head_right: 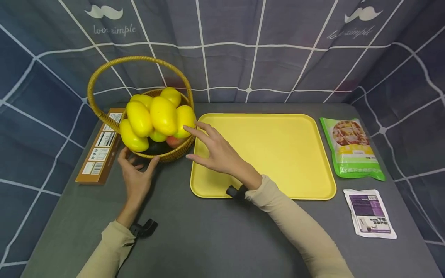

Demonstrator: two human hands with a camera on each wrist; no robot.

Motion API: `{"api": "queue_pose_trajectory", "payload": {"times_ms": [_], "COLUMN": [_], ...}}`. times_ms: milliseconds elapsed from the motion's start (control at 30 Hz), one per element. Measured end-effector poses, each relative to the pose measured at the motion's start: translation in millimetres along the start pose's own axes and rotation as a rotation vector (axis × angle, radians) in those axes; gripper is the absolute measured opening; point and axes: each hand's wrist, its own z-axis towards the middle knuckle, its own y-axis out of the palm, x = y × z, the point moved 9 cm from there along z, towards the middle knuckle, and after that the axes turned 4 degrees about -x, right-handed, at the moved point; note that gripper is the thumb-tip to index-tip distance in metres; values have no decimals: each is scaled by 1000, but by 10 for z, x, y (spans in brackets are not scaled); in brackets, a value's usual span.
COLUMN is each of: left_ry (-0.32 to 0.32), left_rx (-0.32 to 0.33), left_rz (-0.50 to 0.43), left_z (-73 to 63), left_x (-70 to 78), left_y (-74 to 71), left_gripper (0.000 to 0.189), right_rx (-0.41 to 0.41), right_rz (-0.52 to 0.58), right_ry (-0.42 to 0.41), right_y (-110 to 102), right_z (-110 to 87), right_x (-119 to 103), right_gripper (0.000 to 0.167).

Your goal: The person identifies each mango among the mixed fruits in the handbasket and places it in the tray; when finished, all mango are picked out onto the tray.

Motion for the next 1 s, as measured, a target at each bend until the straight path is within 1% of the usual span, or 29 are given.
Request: {"api": "queue_pose_trajectory", "payload": {"times_ms": [167,300,467,633,800,1000], "left_ry": [5,21,40,33,33,38], "left_rx": [6,7,23,25,19,20], "left_rz": [4,-4,-13,-19,-25,-23], "left_z": [9,7,-1,-8,-9,2], "left_x": [-8,-14,-20,-27,-32,-41], "left_y": [0,-3,-25,-28,-26,-36], "left_gripper": [94,93,92,91,91,92], "right_rx": [34,24,-41,-106,-112,-110], "right_rz": [50,57,53,14,4,53], "right_ry": [-113,-145,-115,-62,-35,-10], "right_y": [-28,-26,45,164,219,266], "right_z": [355,583,817,926,998,1068], "right_x": [5,12,72,168,192,204], "right_gripper": [65,69,78,85,88,85]}}
